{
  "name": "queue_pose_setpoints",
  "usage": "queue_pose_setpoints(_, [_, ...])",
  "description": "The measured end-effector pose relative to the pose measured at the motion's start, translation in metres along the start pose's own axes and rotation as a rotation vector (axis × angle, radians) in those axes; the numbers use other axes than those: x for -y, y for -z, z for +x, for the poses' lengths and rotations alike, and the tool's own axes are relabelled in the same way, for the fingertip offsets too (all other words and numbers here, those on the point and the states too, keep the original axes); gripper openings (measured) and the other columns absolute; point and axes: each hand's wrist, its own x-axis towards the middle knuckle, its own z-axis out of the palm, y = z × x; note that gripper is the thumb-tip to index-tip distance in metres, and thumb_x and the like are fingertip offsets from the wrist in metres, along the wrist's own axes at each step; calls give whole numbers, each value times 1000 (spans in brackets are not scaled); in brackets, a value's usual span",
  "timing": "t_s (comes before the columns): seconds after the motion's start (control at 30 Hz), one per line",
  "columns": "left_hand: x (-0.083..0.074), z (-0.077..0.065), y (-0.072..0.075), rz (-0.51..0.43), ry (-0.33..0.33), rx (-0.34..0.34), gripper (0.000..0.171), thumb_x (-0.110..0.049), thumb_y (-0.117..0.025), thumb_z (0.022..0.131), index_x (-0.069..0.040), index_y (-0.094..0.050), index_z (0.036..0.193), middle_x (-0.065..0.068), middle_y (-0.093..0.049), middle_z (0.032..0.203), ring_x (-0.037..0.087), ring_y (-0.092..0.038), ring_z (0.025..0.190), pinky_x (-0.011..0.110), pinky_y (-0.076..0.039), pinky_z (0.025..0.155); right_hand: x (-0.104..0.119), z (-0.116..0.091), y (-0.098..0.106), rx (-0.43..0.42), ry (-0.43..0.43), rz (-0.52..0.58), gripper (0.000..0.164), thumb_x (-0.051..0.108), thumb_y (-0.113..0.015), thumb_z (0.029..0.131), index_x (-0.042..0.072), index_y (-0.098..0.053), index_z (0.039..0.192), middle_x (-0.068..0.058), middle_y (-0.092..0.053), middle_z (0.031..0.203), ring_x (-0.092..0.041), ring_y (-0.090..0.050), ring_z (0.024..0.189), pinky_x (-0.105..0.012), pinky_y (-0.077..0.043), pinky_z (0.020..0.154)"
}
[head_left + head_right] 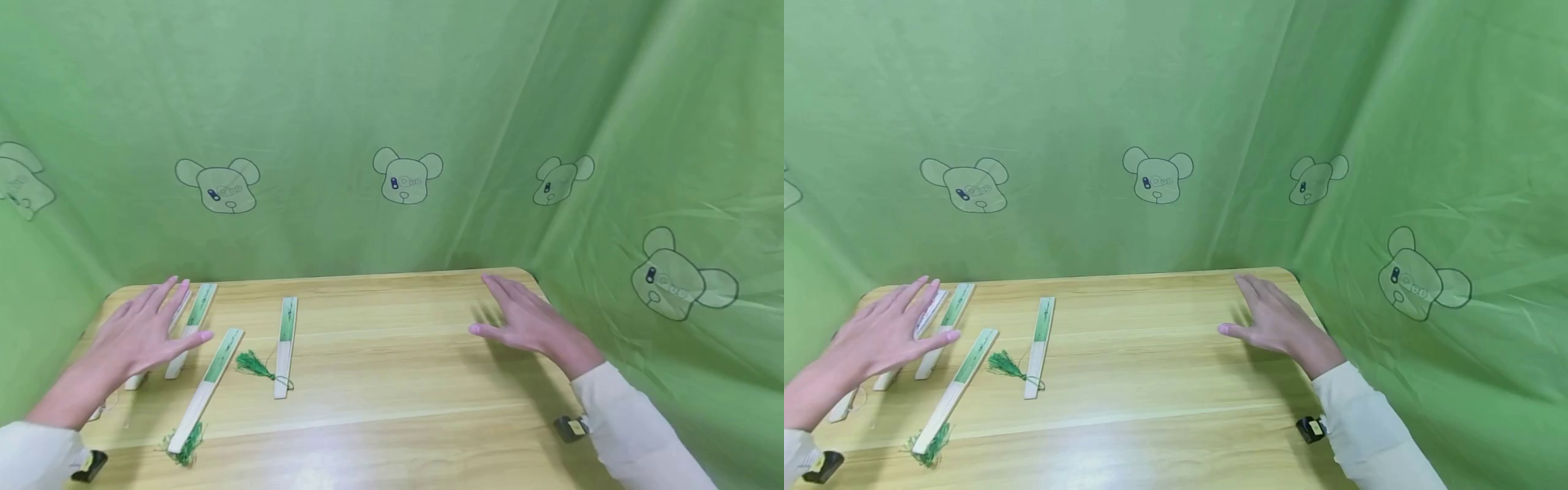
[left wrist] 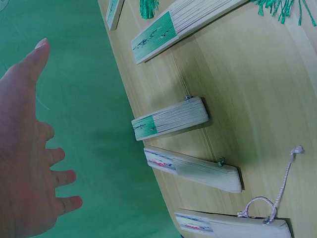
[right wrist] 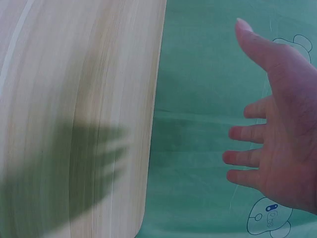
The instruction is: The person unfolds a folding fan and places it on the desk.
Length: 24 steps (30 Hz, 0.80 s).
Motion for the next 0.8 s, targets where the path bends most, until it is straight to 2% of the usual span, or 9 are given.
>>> queue_pose_setpoints(0.27, [-1,10,1,-22,11,19,112,-78,-51,93,4,-18,162,34,-25,165,61,-31,144,83,-31,116,8,8,-1,32,-43,32,116,81,-59,87,-2,-26,161,-34,-32,162,-56,-35,147,-72,-36,123])
queue_pose_setpoints(0.43, [-6,19,2,-34,17,32,114,-79,-52,92,12,-28,156,39,-31,160,63,-35,141,80,-37,115,15,14,-2,34,-24,38,102,68,-66,91,-5,-36,156,-36,-40,157,-56,-42,143,-70,-40,122])
queue_pose_setpoints(0.6, [-11,28,3,-33,-2,23,109,-76,-54,93,14,-36,152,40,-38,155,63,-39,139,78,-39,115,23,21,-3,32,0,59,91,57,-70,93,-8,-43,151,-36,-46,153,-55,-46,141,-67,-42,122])
queue_pose_setpoints(0.8, [-15,36,3,-39,21,43,109,-76,-53,94,14,-35,152,44,-40,150,65,-41,136,80,-47,105,34,29,-7,25,30,57,83,52,-70,95,-10,-49,146,-34,-56,144,-51,-55,134,-64,-48,118])
